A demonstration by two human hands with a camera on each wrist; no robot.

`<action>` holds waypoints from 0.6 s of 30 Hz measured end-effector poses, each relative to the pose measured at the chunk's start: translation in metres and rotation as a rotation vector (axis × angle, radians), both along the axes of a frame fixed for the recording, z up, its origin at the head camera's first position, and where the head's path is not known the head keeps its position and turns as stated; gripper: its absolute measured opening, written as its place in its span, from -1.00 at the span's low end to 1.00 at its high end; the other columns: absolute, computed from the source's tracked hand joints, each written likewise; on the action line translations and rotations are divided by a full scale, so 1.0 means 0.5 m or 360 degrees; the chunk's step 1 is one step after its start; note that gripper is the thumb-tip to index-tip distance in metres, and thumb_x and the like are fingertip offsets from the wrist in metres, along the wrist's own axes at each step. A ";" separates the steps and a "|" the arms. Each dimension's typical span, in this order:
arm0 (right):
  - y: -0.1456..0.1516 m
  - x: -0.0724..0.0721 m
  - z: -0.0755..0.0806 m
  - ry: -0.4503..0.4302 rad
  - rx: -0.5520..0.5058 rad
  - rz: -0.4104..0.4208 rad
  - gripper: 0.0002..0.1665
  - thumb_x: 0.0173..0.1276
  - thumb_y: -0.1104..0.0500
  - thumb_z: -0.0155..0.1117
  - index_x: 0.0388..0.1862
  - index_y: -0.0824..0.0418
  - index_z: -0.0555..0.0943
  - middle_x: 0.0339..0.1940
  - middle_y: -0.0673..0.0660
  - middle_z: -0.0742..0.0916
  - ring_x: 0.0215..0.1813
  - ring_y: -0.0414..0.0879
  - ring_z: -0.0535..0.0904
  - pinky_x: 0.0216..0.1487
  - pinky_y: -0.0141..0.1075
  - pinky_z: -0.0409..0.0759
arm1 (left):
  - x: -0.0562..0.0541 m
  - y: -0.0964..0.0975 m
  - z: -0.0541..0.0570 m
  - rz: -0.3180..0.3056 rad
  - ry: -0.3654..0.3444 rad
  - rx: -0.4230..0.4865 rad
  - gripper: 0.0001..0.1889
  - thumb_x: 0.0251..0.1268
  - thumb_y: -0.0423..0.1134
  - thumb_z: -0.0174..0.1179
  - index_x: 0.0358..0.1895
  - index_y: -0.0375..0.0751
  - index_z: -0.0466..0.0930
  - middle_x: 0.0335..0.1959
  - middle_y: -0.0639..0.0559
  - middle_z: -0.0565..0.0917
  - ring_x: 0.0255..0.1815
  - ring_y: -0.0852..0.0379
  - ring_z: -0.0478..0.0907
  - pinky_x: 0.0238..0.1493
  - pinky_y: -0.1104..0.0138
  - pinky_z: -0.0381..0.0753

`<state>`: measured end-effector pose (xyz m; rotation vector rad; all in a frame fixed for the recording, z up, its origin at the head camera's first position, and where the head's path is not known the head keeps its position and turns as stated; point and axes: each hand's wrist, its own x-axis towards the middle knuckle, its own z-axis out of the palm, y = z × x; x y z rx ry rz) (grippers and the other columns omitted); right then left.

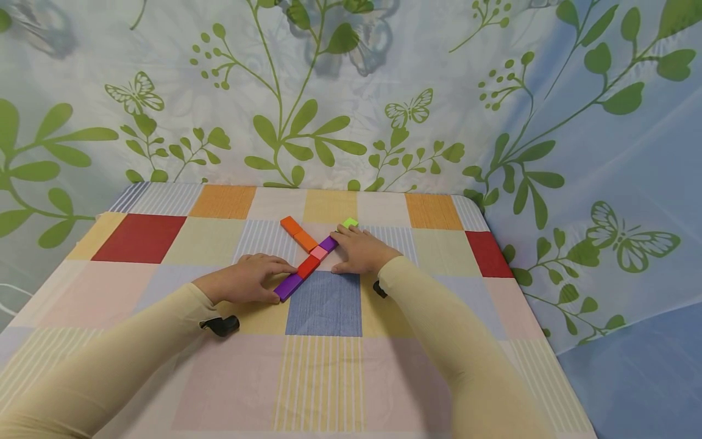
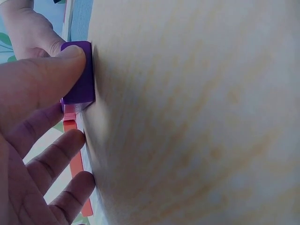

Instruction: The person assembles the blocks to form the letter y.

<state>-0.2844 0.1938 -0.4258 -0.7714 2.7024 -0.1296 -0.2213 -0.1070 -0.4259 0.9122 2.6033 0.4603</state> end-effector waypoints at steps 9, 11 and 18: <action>0.001 -0.001 -0.006 0.0022 0.0000 0.0004 0.14 0.41 -0.33 0.35 0.76 0.07 0.09 0.80 0.19 0.07 0.77 0.28 -0.04 0.69 0.27 0.01 | -0.001 -0.001 -0.004 0.0015 0.0001 -0.0023 -0.30 0.30 0.01 0.44 0.52 0.15 0.48 0.50 -0.02 0.52 0.54 -0.21 0.37 0.44 -0.25 0.28; 0.001 -0.001 -0.007 0.0027 0.0003 0.0005 0.14 0.41 -0.34 0.35 0.76 0.06 0.09 0.80 0.19 0.06 0.78 0.27 -0.05 0.69 0.28 0.00 | -0.001 -0.001 -0.004 0.0020 -0.0002 -0.0028 -0.29 0.30 0.02 0.44 0.52 0.15 0.48 0.50 -0.02 0.51 0.54 -0.21 0.36 0.45 -0.26 0.28; 0.003 0.004 -0.006 0.0032 -0.0016 0.0010 0.13 0.42 -0.35 0.33 0.76 0.05 0.09 0.80 0.19 0.06 0.78 0.26 -0.06 0.69 0.29 -0.02 | -0.002 -0.008 -0.001 0.0021 0.0008 0.0023 -0.29 0.31 0.07 0.42 0.52 0.08 0.48 0.51 -0.05 0.51 0.57 -0.22 0.35 0.44 -0.28 0.28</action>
